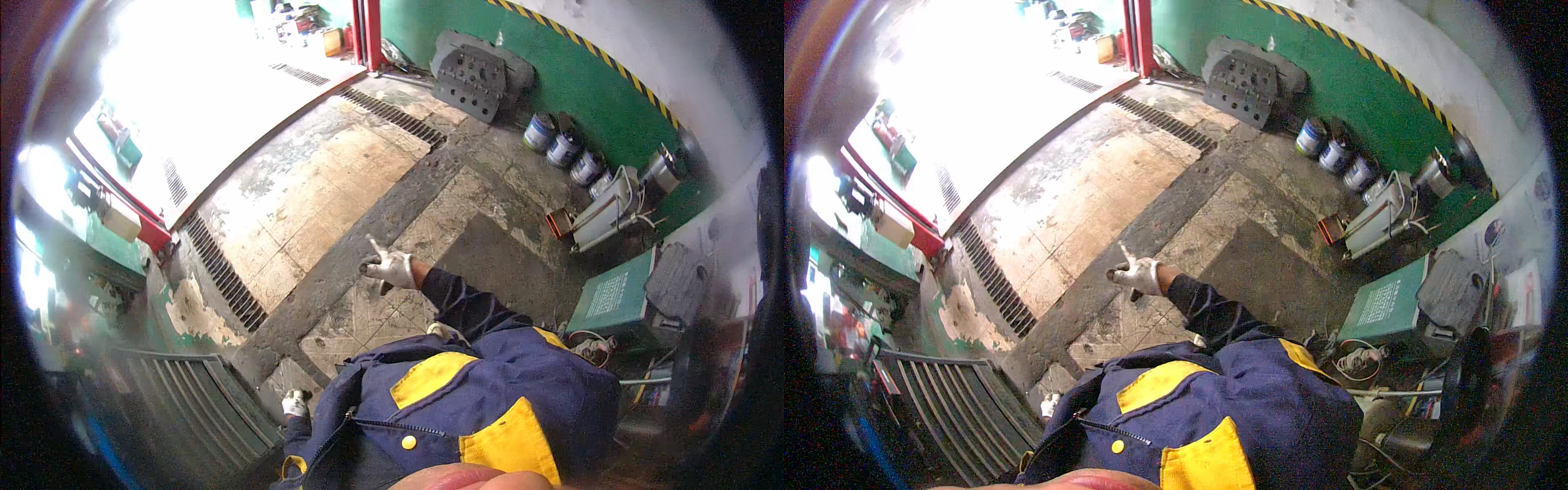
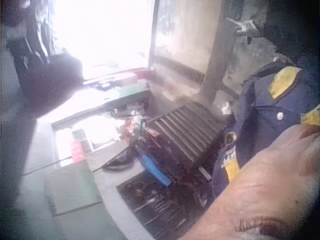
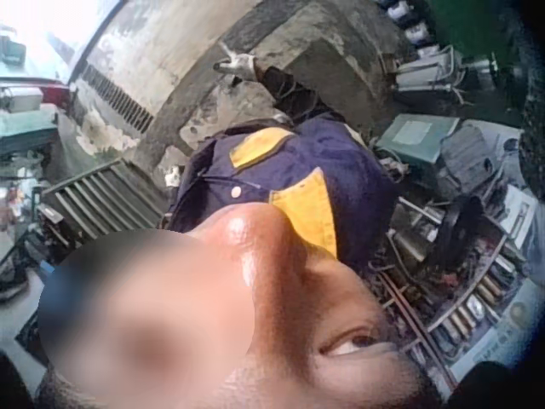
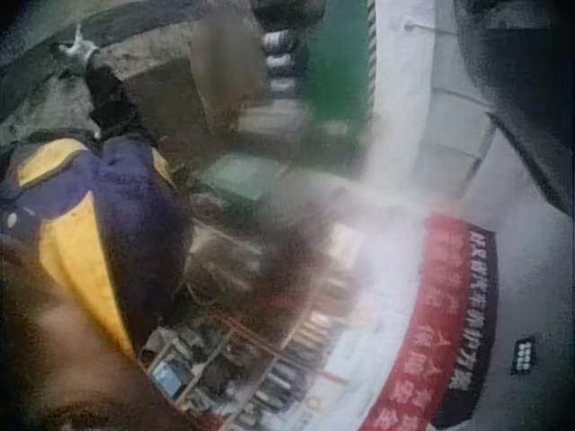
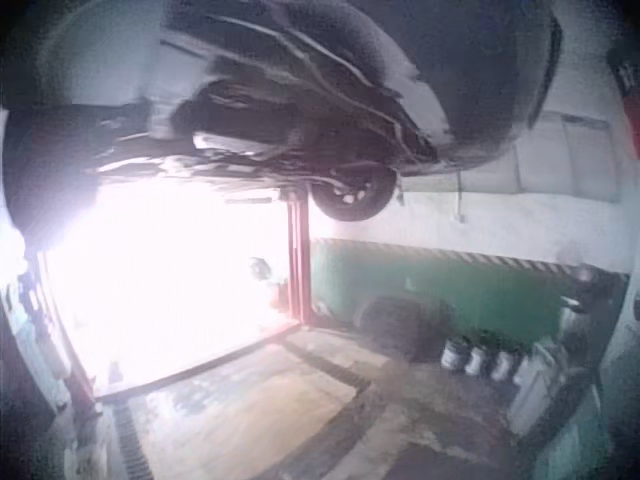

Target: The person retrieves a metal wrench from a tool chest, wipes it with a cloth, and puts on gloves. They then lift a large black underbody shield and position it under the car, aligning it with mounting points. Finally, they use a power drill to fasten the shield to the vehicle.

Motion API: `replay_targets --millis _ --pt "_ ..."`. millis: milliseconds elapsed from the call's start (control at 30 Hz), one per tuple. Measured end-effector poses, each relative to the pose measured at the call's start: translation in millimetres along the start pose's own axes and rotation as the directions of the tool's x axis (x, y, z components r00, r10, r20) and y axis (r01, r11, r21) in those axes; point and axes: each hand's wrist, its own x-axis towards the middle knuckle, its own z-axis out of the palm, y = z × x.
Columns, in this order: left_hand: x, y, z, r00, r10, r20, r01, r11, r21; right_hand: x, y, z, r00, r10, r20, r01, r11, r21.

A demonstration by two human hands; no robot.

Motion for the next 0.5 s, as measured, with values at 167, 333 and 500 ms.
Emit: replay_targets --millis 167,333,500 --pt "34.3 68.9 83.0 0.998 -0.038 0.059 0.030 0.990 0.137 -71.7 117.3 -109.7 0.976 0.191 -0.100 -0.175 0.972 0.156" --pt "80.8 139.7 91.1 0.945 -0.230 0.233 0.256 0.963 -0.088 -129.4 227.9 -173.3 0.953 0.215 -0.212 -0.168 0.961 0.222" --pt "186.4 222.1 30.5 0.893 -0.271 0.358 0.423 0.776 -0.468 -158.8 297.0 -210.6 0.896 0.261 -0.360 -0.030 0.843 0.537"
